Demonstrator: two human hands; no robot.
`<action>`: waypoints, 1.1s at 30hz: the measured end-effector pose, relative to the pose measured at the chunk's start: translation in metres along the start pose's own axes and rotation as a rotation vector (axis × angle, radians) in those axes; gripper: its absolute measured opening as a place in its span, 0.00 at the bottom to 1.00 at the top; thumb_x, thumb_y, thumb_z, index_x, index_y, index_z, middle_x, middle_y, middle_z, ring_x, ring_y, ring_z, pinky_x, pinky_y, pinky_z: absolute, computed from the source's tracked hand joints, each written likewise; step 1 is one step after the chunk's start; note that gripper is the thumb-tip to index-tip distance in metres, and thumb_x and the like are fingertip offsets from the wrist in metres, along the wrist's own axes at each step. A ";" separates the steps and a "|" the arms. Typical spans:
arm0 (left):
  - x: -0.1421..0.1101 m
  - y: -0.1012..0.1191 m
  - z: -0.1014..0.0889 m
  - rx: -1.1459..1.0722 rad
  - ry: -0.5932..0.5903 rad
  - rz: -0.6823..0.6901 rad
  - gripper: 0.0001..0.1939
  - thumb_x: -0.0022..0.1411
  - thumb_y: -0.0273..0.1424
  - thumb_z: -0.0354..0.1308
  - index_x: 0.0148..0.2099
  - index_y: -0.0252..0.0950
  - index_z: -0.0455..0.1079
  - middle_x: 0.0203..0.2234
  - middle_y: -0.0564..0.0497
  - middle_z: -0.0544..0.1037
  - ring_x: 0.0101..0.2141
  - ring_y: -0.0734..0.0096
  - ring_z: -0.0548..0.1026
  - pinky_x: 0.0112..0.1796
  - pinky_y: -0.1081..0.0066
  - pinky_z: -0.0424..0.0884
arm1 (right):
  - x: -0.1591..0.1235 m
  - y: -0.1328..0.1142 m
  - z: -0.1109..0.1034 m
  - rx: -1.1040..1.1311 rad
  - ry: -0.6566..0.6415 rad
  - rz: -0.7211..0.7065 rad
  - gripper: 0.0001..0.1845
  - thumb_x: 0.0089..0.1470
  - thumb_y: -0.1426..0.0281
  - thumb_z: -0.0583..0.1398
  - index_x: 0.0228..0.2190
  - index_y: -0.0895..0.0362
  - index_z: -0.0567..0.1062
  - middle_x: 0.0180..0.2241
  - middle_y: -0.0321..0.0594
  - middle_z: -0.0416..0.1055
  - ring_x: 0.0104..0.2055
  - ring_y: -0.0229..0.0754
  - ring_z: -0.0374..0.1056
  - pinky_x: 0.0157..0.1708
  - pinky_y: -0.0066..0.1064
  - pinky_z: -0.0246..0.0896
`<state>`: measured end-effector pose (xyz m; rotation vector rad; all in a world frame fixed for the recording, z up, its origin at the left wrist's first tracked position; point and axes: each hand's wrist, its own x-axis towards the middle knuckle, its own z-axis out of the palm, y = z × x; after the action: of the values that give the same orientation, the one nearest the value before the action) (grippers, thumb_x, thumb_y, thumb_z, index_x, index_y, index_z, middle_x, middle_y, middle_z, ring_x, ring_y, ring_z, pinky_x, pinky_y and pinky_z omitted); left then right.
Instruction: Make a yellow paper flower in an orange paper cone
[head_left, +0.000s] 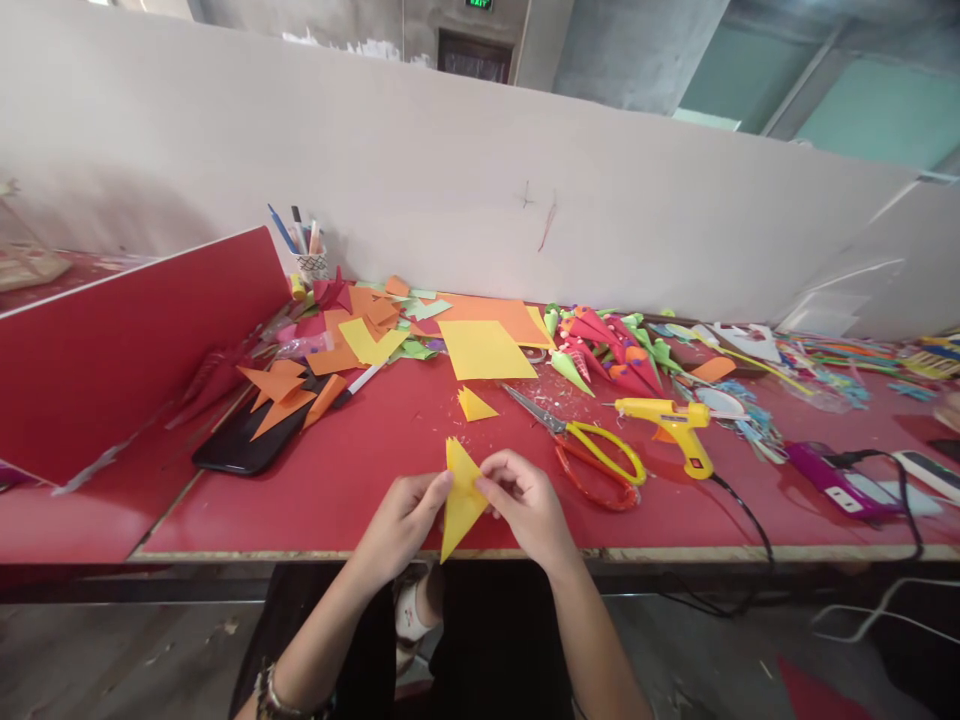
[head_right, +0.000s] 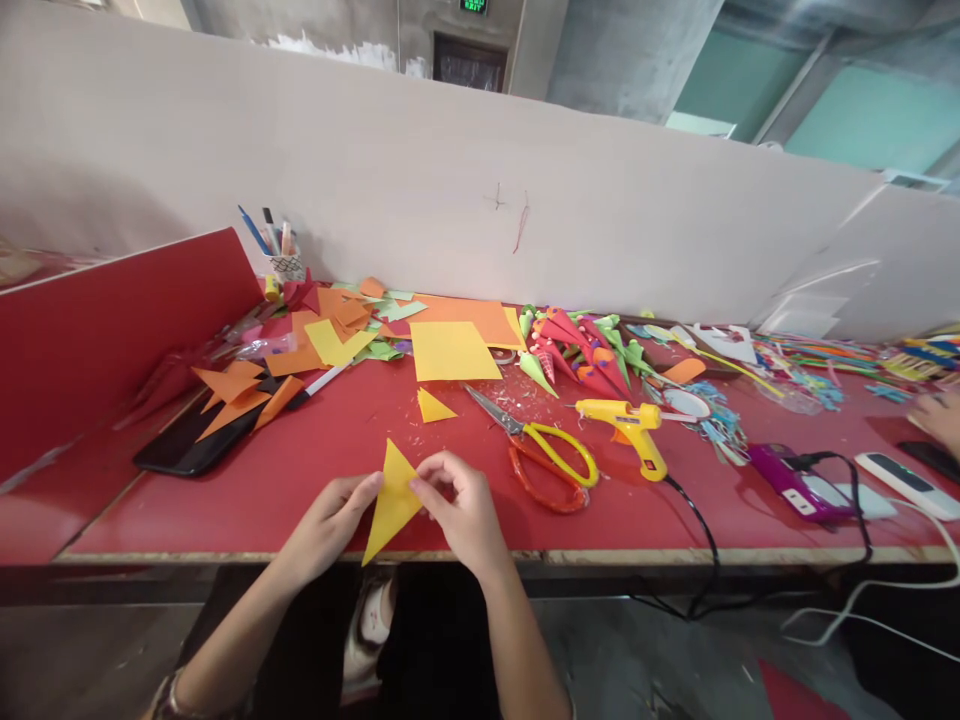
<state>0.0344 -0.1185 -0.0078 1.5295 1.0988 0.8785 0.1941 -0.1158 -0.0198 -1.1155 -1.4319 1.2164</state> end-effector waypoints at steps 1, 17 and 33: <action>0.000 0.000 0.001 -0.002 -0.004 -0.001 0.23 0.59 0.44 0.43 0.23 0.31 0.65 0.16 0.54 0.63 0.20 0.76 0.60 0.22 0.77 0.57 | 0.000 0.000 0.000 -0.007 0.002 -0.002 0.08 0.50 0.65 0.57 0.29 0.56 0.66 0.19 0.30 0.63 0.21 0.31 0.59 0.22 0.22 0.56; 0.005 -0.001 -0.002 -0.198 0.075 -0.187 0.22 0.55 0.46 0.48 0.24 0.31 0.66 0.15 0.55 0.66 0.17 0.79 0.60 0.19 0.79 0.55 | -0.004 -0.009 -0.003 -0.192 -0.133 -0.343 0.14 0.50 0.77 0.51 0.38 0.53 0.71 0.36 0.39 0.67 0.41 0.38 0.64 0.42 0.31 0.60; -0.003 0.003 -0.005 0.159 -0.158 0.099 0.19 0.62 0.35 0.42 0.30 0.33 0.71 0.22 0.53 0.69 0.24 0.76 0.64 0.28 0.77 0.60 | 0.001 -0.001 -0.002 -0.144 0.089 -0.118 0.08 0.51 0.66 0.56 0.27 0.57 0.72 0.26 0.38 0.70 0.29 0.38 0.65 0.28 0.27 0.61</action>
<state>0.0296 -0.1204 -0.0037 1.7659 1.0044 0.7368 0.1957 -0.1151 -0.0184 -1.1504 -1.5135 0.9830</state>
